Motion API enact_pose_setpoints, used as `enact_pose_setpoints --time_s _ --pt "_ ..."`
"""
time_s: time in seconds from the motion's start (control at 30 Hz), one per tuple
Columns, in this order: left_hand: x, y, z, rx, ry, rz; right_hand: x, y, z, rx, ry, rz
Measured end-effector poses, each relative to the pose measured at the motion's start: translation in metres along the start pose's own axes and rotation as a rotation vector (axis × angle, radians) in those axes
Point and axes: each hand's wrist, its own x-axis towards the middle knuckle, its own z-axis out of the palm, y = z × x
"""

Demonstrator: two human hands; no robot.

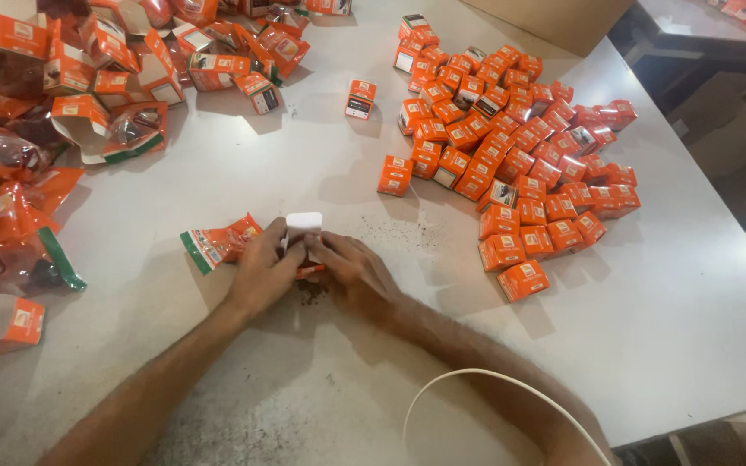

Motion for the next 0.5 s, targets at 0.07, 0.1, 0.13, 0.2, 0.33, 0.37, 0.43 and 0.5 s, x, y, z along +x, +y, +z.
enact_pose_setpoints --time_s 0.07,0.1,0.13,0.2,0.33,0.37,0.43,0.5 --pt "0.004 0.004 -0.02 -0.324 -0.122 -0.059 0.004 0.007 0.0 0.001 -0.029 0.0" --pt "0.005 0.006 -0.032 -0.545 -0.185 -0.178 0.004 0.009 0.001 -0.005 -0.027 -0.003" --pt "0.006 0.009 -0.04 -0.762 -0.249 -0.301 0.006 0.012 0.003 -0.009 -0.023 -0.004" --pt "0.016 0.017 -0.039 -0.518 -0.207 -0.383 0.01 0.016 0.007 -0.018 -0.003 -0.014" --pt "0.023 0.019 -0.022 -0.304 -0.187 -0.355 0.001 0.024 0.011 0.029 0.045 -0.023" --pt "0.022 0.019 -0.02 -0.215 -0.148 -0.345 0.001 0.024 0.011 0.055 0.061 -0.023" --pt "0.016 0.017 -0.012 -0.038 -0.067 -0.319 0.002 0.027 0.012 0.063 0.065 -0.039" --pt "0.0 0.013 -0.009 0.061 -0.031 0.148 0.0 0.026 0.013 0.086 0.029 0.007"
